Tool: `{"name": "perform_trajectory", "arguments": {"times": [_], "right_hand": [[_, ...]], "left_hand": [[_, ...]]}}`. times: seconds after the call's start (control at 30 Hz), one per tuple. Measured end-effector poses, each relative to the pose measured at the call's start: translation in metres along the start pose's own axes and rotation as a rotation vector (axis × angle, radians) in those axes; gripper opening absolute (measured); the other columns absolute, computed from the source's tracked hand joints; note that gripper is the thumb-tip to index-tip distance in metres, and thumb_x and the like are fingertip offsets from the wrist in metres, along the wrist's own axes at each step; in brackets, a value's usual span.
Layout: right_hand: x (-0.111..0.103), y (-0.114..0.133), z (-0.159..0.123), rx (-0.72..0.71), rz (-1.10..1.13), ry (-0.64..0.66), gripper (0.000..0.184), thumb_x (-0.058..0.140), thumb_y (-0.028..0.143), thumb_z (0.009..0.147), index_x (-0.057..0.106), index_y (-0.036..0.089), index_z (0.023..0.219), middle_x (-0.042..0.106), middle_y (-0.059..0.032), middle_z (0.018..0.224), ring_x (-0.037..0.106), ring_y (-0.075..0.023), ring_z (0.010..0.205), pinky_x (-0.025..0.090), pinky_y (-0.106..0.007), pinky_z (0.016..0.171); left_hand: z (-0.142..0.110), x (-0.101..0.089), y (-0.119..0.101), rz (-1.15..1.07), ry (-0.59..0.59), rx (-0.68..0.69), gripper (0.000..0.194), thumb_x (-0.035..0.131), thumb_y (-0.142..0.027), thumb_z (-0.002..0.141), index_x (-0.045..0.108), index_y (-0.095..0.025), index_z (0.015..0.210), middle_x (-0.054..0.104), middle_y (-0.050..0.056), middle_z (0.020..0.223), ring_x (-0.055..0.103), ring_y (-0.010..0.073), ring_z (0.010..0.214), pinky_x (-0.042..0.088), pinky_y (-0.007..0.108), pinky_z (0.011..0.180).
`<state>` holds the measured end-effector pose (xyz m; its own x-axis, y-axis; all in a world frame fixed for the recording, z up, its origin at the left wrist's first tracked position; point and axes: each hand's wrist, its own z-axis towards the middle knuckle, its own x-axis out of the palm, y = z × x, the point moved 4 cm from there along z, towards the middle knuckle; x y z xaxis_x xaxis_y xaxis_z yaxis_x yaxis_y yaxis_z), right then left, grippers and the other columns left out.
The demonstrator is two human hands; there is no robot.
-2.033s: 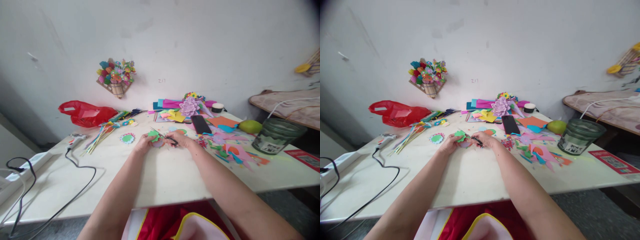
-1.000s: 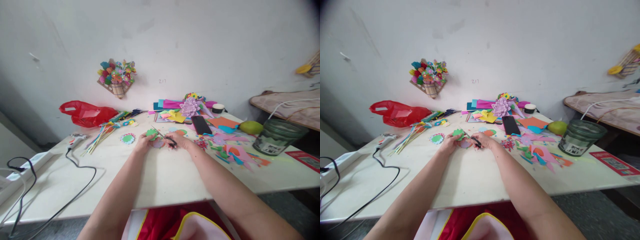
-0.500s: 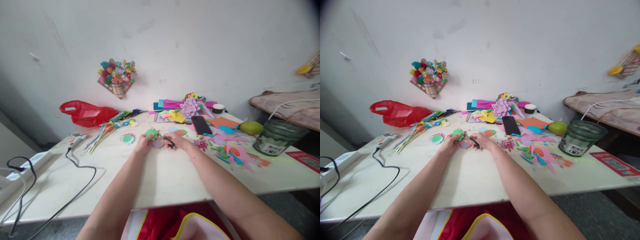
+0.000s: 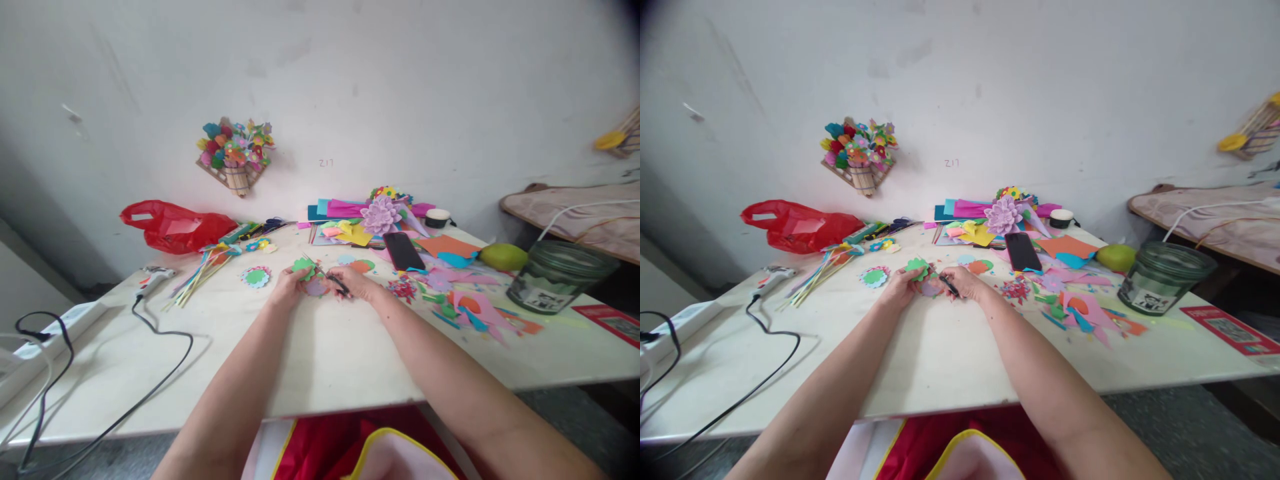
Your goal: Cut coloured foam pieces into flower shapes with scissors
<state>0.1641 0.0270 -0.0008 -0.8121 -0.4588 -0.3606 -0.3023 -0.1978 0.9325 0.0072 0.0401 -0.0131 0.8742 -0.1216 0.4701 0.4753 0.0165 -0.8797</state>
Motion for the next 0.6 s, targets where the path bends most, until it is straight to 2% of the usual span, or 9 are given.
{"name": "perform_trajectory", "arguments": {"times": [0.37,0.6], "right_hand": [[-0.001,-0.009,0.007,-0.017,-0.02,-0.004,0.025,0.063,0.039,0.073,0.054,0.016,0.074,0.054,0.0039,0.05,0.048,-0.0062,0.035,0.026,-0.015,0.029],[0.0,0.004,-0.001,0.001,0.028,-0.005,0.024,0.066,0.036,0.07,0.054,0.015,0.072,0.05,0.0058,0.046,0.045,-0.0053,0.034,0.025,-0.015,0.03]], "left_hand": [[-0.001,0.003,-0.002,-0.016,-0.007,0.003,0.014,0.072,-0.012,0.057,0.069,-0.011,0.07,0.069,0.005,0.071,0.062,0.0144,0.064,0.054,0.029,0.067],[-0.001,0.001,-0.003,-0.035,-0.037,0.004,0.015,0.071,-0.01,0.059,0.067,-0.009,0.073,0.069,0.008,0.075,0.064,0.0157,0.069,0.054,0.027,0.067]]}}
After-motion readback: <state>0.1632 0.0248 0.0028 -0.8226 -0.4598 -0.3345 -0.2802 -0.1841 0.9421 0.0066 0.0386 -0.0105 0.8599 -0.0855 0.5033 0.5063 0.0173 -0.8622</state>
